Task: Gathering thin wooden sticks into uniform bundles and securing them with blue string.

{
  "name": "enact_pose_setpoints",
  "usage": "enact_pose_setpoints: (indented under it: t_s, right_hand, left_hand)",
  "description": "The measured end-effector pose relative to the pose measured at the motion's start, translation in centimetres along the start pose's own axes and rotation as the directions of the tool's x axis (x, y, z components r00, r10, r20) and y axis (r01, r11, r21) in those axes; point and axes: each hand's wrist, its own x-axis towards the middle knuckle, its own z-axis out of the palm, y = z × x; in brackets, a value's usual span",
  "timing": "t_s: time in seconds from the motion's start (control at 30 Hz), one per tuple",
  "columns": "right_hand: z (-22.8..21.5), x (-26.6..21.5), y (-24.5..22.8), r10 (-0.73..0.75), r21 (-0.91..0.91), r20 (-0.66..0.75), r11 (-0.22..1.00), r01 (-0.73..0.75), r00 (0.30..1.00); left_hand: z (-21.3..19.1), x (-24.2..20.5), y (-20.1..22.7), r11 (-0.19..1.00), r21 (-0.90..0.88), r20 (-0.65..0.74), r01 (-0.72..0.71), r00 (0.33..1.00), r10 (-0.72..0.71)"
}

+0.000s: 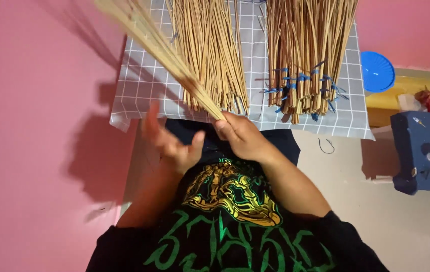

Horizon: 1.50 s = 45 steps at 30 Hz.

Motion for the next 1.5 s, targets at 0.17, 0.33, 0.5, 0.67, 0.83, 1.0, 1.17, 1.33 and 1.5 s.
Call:
enact_pose_setpoints:
  t_s: [0.17, 0.33, 0.5, 0.67, 0.83, 1.0, 1.17, 1.33, 1.5]
  right_hand:
    - [-1.5, 1.6, -4.3, 0.088, -0.496, 0.377, 0.860, 0.121, 0.922]
    - [-1.8, 2.3, -4.4, 0.149, -0.701, 0.610, 0.559, 0.443, 0.778]
    - [-0.2, 4.2, -0.7, 0.065, -0.721, 0.611, 0.458, 0.520, 0.789]
    - [-1.1, 11.0, -5.0, 0.161, -0.533, 0.714, 0.757, 0.379, 0.682]
    - [-1.4, 19.2, -2.3, 0.168, -0.462, 0.418, 0.885, 0.049, 0.893]
    - [2.4, 23.0, 7.9, 0.280, -0.839, 0.065, 0.535, -0.099, 0.958]
    - [2.1, 24.6, 8.6, 0.130, -0.590, -0.066, 0.794, -0.144, 0.989]
    - [-1.5, 23.3, 3.7, -0.156, -0.268, -0.195, 0.958, 0.100, 0.968]
    - [-5.5, 19.7, -1.2, -0.265, -0.110, -0.193, 0.962, 0.248, 0.945]
  left_hand:
    - [-2.3, 2.7, 1.5, 0.916, -0.031, 0.441, -0.400, 0.817, 0.372]
    - [-3.4, 5.0, 0.7, 0.992, -0.043, 0.965, 0.116, 0.261, 0.011]
    - [-2.5, 4.0, -3.1, 0.687, -0.080, 0.996, 0.722, 0.080, 0.032]
    - [-4.1, 1.5, -3.8, 0.748, -0.044, 0.948, 0.663, 0.263, -0.178]
    - [-4.6, -1.0, -7.3, 0.759, 0.113, 0.841, 0.641, 0.346, -0.417]
    - [-3.6, -2.8, -8.9, 0.700, 0.324, 0.657, 0.636, 0.381, -0.650]
    - [-5.3, 2.1, -7.9, 0.511, 0.197, 0.748, 0.837, 0.208, -0.630]
    - [-5.2, 5.3, -7.2, 0.577, 0.220, 0.764, 0.786, 0.229, -0.603]
    - [-4.5, 9.0, -5.2, 0.630, 0.154, 0.842, 0.762, 0.232, -0.487]
